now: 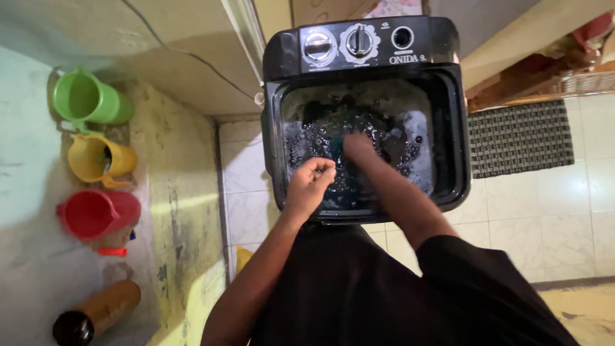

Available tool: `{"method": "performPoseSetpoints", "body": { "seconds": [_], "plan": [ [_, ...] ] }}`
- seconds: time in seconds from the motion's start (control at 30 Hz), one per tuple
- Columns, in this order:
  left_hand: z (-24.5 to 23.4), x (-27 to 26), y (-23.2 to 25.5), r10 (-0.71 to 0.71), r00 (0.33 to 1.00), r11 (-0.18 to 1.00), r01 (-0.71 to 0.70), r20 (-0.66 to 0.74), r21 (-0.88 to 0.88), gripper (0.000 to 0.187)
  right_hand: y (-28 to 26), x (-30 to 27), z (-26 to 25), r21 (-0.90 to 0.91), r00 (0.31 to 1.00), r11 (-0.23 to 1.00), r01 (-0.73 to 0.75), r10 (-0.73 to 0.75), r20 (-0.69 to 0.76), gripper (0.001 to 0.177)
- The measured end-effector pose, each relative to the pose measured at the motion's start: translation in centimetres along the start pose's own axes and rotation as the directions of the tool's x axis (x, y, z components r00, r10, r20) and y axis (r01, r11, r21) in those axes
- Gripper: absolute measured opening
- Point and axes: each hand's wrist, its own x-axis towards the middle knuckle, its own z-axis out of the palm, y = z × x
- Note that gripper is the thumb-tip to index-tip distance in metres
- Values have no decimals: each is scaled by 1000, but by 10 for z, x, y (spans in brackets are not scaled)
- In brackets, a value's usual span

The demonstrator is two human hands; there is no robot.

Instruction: The person hand-washes several pieces of clothing in a portable washing machine. They pick up garments from a pile on the floor, submerge them in soapy water, agitate them by hand, and then return to the pile to select the next item.

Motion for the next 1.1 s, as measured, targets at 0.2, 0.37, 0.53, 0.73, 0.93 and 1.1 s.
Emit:
{"method": "performPoseSetpoints", "body": {
  "seconds": [0.2,0.37,0.53,0.73,0.93,1.1],
  "plan": [
    [1,-1,-4,-30,999,999,30,27,29,23,7,-2,24,-59,999,997,51,-50,16,27],
    [1,14,-1,-66,998,996,67,19,-62,20,11,-48,-103,3,979,982,190,-189,-77,34],
    [-2,33,13,-146,988,971,151,45,-186,16,-13,-140,-288,53,957,966,254,-243,-160,38],
    [6,54,31,-176,982,962,185,60,-203,15,-20,-224,-410,102,739,880,463,-321,-592,25],
    [4,51,29,-185,981,960,194,60,-203,15,-18,-176,-356,332,758,812,480,-193,-623,32],
    [-5,37,12,-164,986,962,165,23,-217,20,-12,-75,-189,286,894,919,270,-129,-429,38]
  ]
}}
